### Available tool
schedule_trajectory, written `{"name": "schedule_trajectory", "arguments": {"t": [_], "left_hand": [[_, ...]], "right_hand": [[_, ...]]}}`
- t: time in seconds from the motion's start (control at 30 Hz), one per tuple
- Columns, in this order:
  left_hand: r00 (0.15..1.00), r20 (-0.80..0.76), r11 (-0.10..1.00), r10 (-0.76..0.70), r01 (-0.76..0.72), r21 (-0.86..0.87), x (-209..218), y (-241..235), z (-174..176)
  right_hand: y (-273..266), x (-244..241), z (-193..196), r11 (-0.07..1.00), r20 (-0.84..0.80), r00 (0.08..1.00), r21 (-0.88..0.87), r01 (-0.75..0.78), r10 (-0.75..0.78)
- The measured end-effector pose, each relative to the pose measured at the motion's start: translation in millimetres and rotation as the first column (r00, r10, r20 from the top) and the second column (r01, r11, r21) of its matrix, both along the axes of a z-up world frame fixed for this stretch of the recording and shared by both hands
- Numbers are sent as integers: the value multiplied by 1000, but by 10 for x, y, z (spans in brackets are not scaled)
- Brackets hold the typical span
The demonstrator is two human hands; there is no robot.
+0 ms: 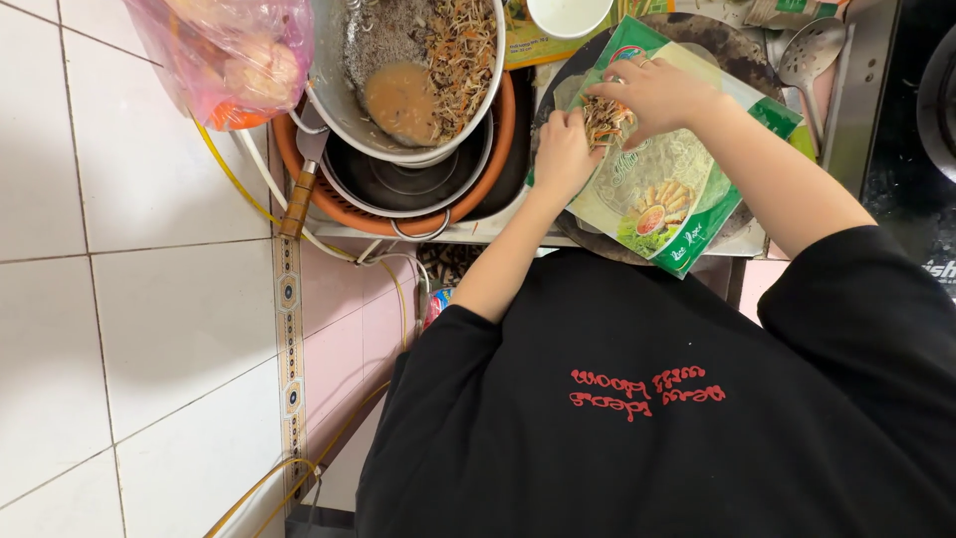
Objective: Rolling and frying spring rolls in a kitchen.
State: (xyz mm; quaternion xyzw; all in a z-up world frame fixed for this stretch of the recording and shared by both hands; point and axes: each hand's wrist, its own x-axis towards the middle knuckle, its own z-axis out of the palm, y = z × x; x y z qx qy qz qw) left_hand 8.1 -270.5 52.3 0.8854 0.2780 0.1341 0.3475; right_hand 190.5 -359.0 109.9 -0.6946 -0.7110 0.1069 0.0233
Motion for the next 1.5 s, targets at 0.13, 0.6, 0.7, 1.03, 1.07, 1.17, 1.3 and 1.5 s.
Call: {"name": "schedule_trajectory", "arguments": {"t": [0.13,0.6,0.7,1.03,1.07,1.17,1.3,1.5], "left_hand": [[1000,-11,1000,-8,9,22,87,-38,-315],[969,174,963,175,-132,-234,305,710,-678],[982,66,973,174,-162,-163,379,717,-486],[975,-165,983,150,-165,-83,462,687,-355],[980,-149,986,132,-145,-79,445,695,-311],[981,-186,992,62,-81,-94,452,739,-206],[971,-239,991,14,-45,-125,555,842,-425],[988,-149,997,40,-49,-58,609,817,-431]], "right_hand": [[16,33,-166,998,68,998,-55,18,-15],[-265,471,135,982,-317,940,96,163,-125],[-381,596,-137,969,-330,927,105,222,-177],[-427,616,-271,945,-298,931,183,272,-210],[-381,600,-240,948,-294,936,190,254,-192],[-288,601,-259,949,-295,930,157,273,-219],[-205,508,-179,950,-302,927,148,276,-222],[-191,557,-91,947,-313,928,182,265,-200]]}}
